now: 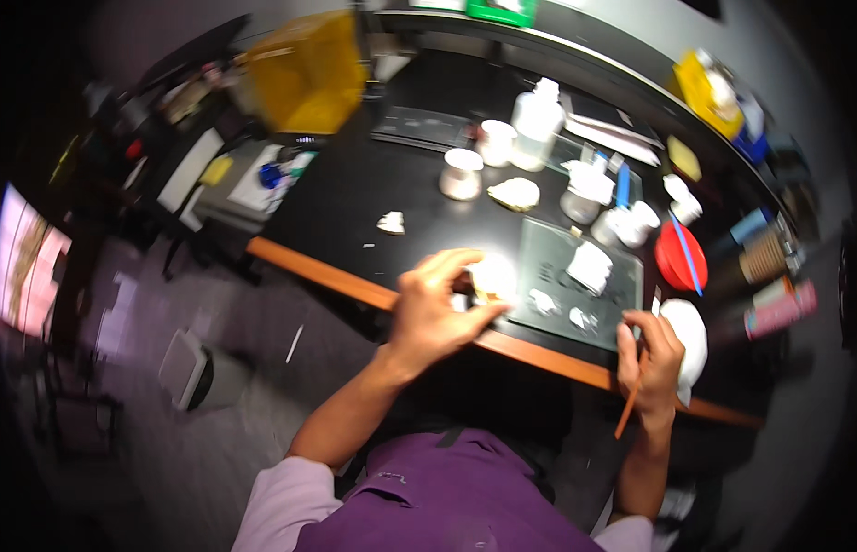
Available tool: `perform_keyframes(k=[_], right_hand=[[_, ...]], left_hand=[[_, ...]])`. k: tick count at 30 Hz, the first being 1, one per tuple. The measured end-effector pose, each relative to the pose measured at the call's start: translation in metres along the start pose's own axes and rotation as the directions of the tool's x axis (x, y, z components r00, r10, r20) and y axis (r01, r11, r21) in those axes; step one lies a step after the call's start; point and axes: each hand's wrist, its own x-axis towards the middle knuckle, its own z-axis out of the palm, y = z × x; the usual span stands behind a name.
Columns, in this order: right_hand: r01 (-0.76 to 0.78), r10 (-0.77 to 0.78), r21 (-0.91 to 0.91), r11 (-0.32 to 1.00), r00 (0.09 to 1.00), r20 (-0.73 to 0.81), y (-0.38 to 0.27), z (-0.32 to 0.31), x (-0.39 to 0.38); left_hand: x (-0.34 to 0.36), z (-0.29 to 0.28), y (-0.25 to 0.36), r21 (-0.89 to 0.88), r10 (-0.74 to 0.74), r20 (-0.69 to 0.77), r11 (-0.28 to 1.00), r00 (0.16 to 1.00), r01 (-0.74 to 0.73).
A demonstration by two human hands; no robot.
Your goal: The person applies ceramic paste to a dental bridge using a brush. They hold the bridge in one hand and carefully paint the paste onto the individual teeth structures of the bridge, picking up more paste from a glass slab as needed.
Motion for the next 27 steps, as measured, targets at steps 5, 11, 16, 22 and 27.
perform_keyframes(k=[5,11,16,22,27], right_hand=[[0.208,-0.143,-0.292,0.933,0.963,0.228,0.022,-0.012,0.011],[0.383,-0.194,-0.535,0.753,0.906,0.376,0.029,-0.005,0.031],[0.404,-0.189,-0.540,0.739,0.892,0.410,0.031,0.009,0.048],[0.368,-0.158,-0.508,0.779,0.898,0.410,0.024,-0.007,0.051],[0.273,-0.167,0.608,0.746,0.959,-0.227,-0.039,-0.057,0.063]], left_hand=[[-0.017,-0.014,-0.002,0.287,0.086,-0.087,0.956,0.992,-0.058],[-0.021,-0.002,0.003,0.399,0.086,-0.089,0.916,0.992,-0.044],[-0.027,-0.003,0.002,0.370,0.103,-0.109,0.927,0.989,-0.056],[-0.048,-0.036,0.018,0.319,0.269,-0.125,0.922,0.955,-0.218],[-0.050,-0.159,0.115,-0.340,0.200,-0.768,0.677,0.608,-0.653]])
